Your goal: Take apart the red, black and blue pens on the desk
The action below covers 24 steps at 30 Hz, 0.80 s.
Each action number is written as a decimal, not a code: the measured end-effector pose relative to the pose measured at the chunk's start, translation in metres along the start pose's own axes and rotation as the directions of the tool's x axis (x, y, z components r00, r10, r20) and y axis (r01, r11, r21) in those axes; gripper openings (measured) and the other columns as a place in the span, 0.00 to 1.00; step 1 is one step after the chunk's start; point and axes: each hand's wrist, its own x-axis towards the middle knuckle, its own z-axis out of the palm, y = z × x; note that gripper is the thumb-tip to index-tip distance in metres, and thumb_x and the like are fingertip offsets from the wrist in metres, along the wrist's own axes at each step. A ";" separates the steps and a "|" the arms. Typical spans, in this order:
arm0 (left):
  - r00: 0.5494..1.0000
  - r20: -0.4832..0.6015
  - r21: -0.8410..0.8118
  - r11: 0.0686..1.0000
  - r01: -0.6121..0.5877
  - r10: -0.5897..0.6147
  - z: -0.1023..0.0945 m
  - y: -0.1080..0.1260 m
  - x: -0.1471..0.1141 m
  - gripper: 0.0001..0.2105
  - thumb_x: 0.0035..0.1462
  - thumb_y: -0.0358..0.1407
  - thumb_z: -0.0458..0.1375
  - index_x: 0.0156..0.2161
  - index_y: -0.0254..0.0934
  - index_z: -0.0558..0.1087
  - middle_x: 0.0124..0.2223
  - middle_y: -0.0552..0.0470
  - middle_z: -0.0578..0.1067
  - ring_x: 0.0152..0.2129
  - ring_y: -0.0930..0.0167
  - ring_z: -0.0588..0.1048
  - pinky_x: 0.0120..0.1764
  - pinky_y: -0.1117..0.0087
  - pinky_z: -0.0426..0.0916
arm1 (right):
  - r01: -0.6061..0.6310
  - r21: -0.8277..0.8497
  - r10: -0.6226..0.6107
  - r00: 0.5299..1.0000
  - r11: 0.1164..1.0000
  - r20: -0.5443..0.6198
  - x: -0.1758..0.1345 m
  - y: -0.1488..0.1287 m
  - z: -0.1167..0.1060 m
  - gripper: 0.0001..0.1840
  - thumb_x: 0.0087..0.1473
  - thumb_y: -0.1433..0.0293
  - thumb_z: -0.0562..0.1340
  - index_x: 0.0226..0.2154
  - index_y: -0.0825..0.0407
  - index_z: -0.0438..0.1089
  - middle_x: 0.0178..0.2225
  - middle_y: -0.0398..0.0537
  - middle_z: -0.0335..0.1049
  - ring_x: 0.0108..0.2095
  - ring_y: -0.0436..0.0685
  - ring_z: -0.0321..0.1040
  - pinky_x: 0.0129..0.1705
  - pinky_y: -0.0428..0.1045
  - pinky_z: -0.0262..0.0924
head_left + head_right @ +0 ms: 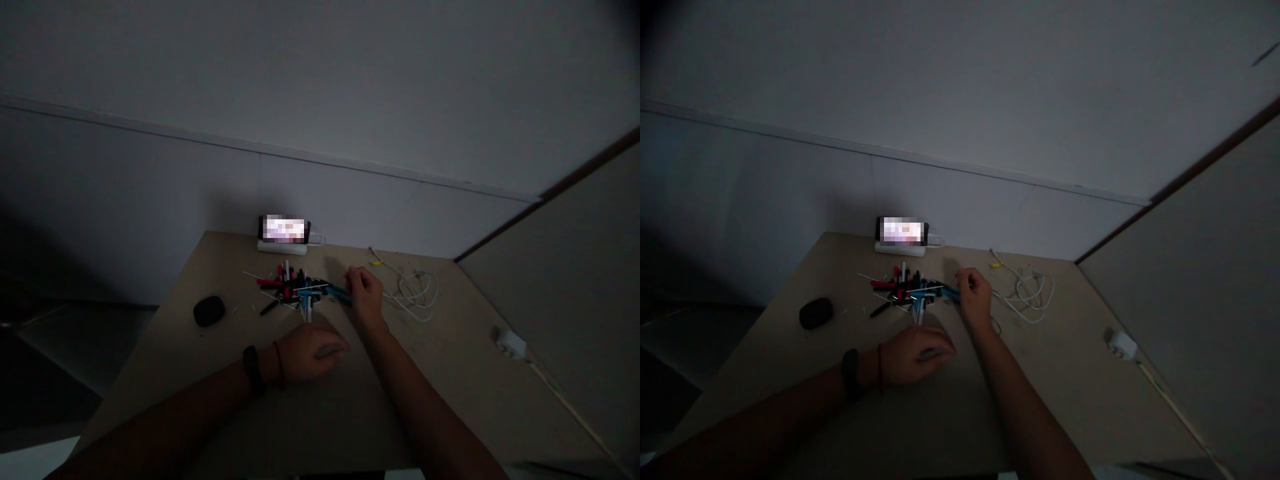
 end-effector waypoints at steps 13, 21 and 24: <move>0.995 0.001 -0.036 0.994 0.099 -0.099 -0.001 -0.002 0.001 0.12 0.64 0.36 0.54 0.42 0.34 0.78 0.39 0.47 0.81 0.35 0.69 0.76 0.38 0.72 0.67 | 0.358 -0.539 -0.165 0.913 0.763 0.372 -0.006 0.019 0.005 0.10 0.57 0.71 0.60 0.41 0.52 0.75 0.39 0.53 0.72 0.43 0.62 0.66 0.49 0.57 0.61; 0.992 -0.011 -0.093 0.988 0.123 -0.124 0.000 -0.001 0.004 0.10 0.64 0.34 0.54 0.40 0.33 0.79 0.36 0.48 0.81 0.32 0.70 0.76 0.36 0.73 0.66 | 0.366 -0.578 -0.151 0.910 0.730 0.386 -0.008 0.018 0.005 0.11 0.53 0.72 0.64 0.41 0.51 0.77 0.38 0.53 0.71 0.42 0.62 0.66 0.47 0.56 0.63; 0.994 -0.024 -0.096 0.990 0.107 -0.109 0.000 -0.001 0.003 0.10 0.63 0.33 0.54 0.40 0.33 0.78 0.37 0.49 0.81 0.33 0.70 0.76 0.37 0.73 0.65 | 0.364 -0.565 -0.139 0.905 0.740 0.401 -0.009 0.018 0.004 0.10 0.54 0.71 0.64 0.40 0.51 0.78 0.36 0.52 0.71 0.41 0.61 0.67 0.46 0.55 0.63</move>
